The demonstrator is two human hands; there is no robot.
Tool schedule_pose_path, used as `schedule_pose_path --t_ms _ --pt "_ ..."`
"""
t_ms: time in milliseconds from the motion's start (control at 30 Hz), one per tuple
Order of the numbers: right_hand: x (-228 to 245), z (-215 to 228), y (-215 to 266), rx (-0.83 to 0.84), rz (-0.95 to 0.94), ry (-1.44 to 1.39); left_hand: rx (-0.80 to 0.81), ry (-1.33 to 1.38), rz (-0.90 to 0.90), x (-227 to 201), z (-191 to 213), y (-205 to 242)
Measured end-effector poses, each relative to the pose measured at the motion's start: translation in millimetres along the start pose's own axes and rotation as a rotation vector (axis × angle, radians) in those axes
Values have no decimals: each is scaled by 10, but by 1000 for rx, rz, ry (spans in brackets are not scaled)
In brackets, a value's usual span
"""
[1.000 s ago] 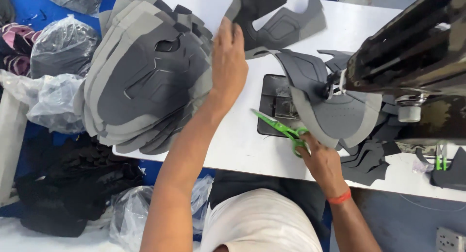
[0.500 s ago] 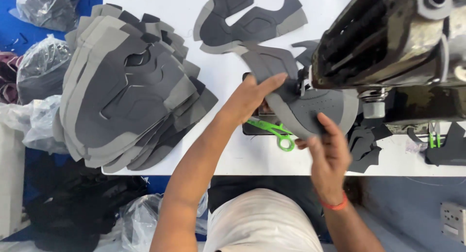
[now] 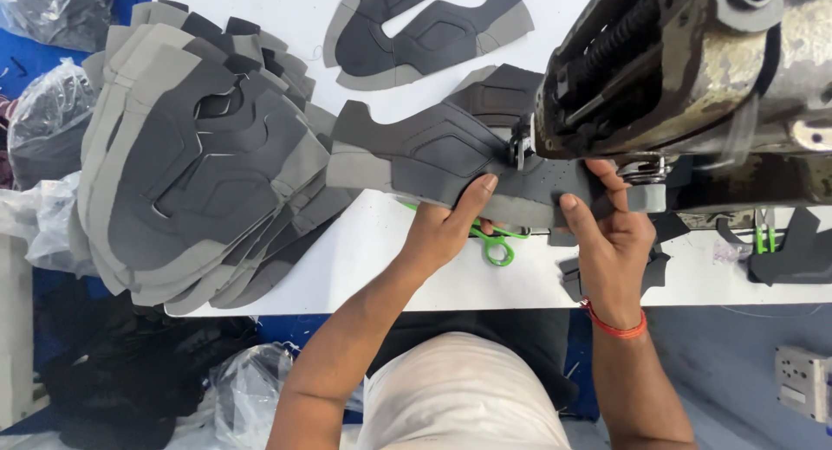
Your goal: The person sews gray and black shoe parts using a sewing machine, aligning the pieces under the needle and guiding them through the machine. They use green scissors to cut threads and trim excess material, then place the finished parts on the table.
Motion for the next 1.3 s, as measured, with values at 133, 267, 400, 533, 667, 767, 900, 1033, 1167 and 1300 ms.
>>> schedule_pose_path --t_ms 133,267,400,533,667,767,900,1033,1167,1300 --pt "-65 -7 -67 -58 -4 -62 -31 16 20 44 -40 -27" --pt "-52 -4 -188 -108 -10 -80 -112 42 44 197 -13 -137" --pt "-94 -24 -359 -112 -8 -36 -122 1 18 60 -40 -244" --pt "-188 -23 -449 -81 10 -35 -158 -23 54 13 -39 -359" --pt "-870 145 -424 122 168 278 -142 107 88 86 3 -486" --pt "-605 48 -414 77 202 172 -111 225 196 220 48 -524" --pt "-423 199 -40 -73 51 -194 -44 212 317 393 175 -420" --pt "-632 471 658 201 209 294 111 -263 315 425 211 0" --pt "-881 659 1116 282 302 496 210 -884 232 989 334 504" --pt "-764 593 1003 174 302 498 231 -897 -227 1188 209 796"
Point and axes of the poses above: each hand's wrist, its own y-axis away from the middle knuckle, its own z-axis out of the back of the hand, x = y × z, the point moved 4 cm from there along -y, towards the middle knuckle, and after that the axes turned 12 degrees about z, right-handed, at the moved point
